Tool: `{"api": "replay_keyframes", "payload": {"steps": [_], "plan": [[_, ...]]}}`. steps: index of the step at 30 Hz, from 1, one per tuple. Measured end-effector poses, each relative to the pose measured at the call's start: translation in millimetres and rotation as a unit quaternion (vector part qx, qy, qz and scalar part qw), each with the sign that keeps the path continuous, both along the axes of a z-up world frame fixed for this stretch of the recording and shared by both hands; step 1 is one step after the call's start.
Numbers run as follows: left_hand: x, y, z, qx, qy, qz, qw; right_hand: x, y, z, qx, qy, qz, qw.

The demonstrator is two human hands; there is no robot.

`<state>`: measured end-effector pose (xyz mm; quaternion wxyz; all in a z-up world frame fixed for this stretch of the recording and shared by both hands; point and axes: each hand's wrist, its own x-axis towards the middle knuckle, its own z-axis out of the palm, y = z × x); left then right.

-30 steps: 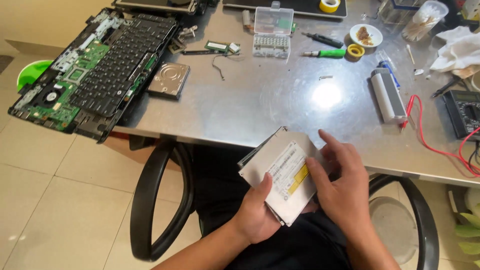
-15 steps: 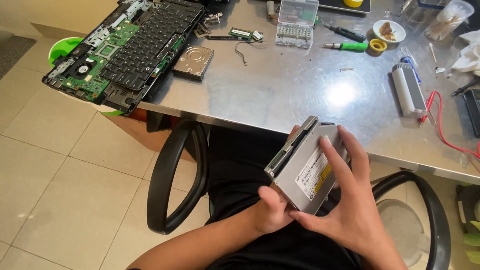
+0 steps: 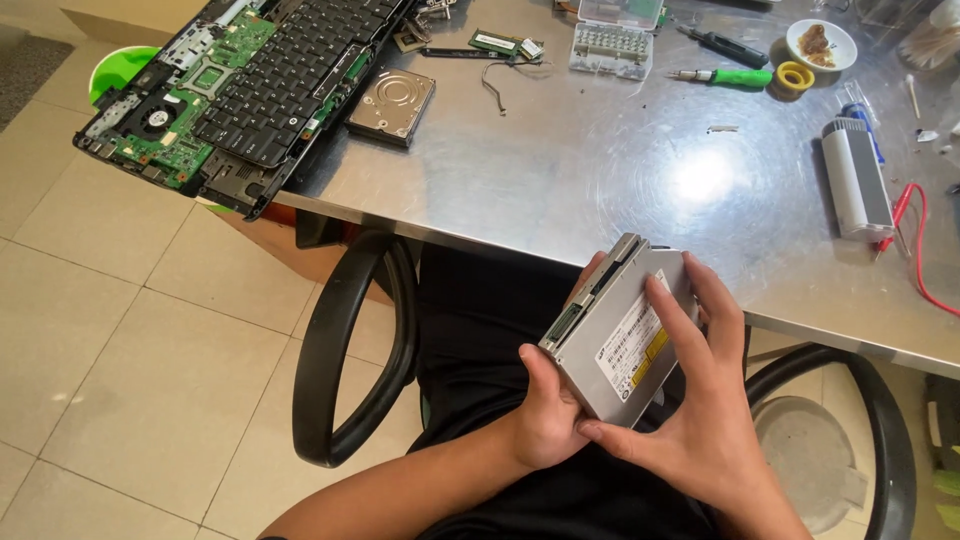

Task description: Reassembling the casing and internal components of a laptop optical drive using a screwdriver.

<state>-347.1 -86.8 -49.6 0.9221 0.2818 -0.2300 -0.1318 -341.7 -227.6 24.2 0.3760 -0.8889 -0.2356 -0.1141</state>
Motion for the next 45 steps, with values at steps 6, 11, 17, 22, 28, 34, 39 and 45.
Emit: {"api": "replay_keyframes", "payload": {"steps": [6, 11, 17, 22, 28, 34, 39, 45], "plan": [[1, 3, 5, 0.003, -0.001, -0.008, 1.0, 1, 1, 0, 0.001, 0.006, -0.001, 1.0], [0, 0, 16, -0.016, -0.006, 0.002, 1.0, -1, 0, 1, 0.005, 0.015, -0.004, 1.0], [0, 3, 19, 0.004, -0.007, -0.009, 1.0, -3, 0, 3, 0.022, 0.031, -0.003, 0.999], [1, 0, 19, -0.019, 0.022, -0.04, 0.999, -1, 0, 5, 0.03, 0.022, -0.01, 0.999], [3, 0, 29, -0.032, -0.005, 0.021, 0.999, 1, 0, 3, 0.026, 0.039, 0.002, 0.999], [3, -1, 26, -0.017, 0.015, -0.008, 1.0, 2, 0, 3, 0.021, 0.05, 0.001, 0.999], [3, -2, 27, -0.028, 0.01, 0.016, 0.999, 3, -1, 2, 0.018, 0.074, -0.007, 0.997], [3, -2, 27, -0.042, 0.007, 0.008, 0.999, 3, -2, 0, 0.018, 0.051, -0.003, 0.999]]}}
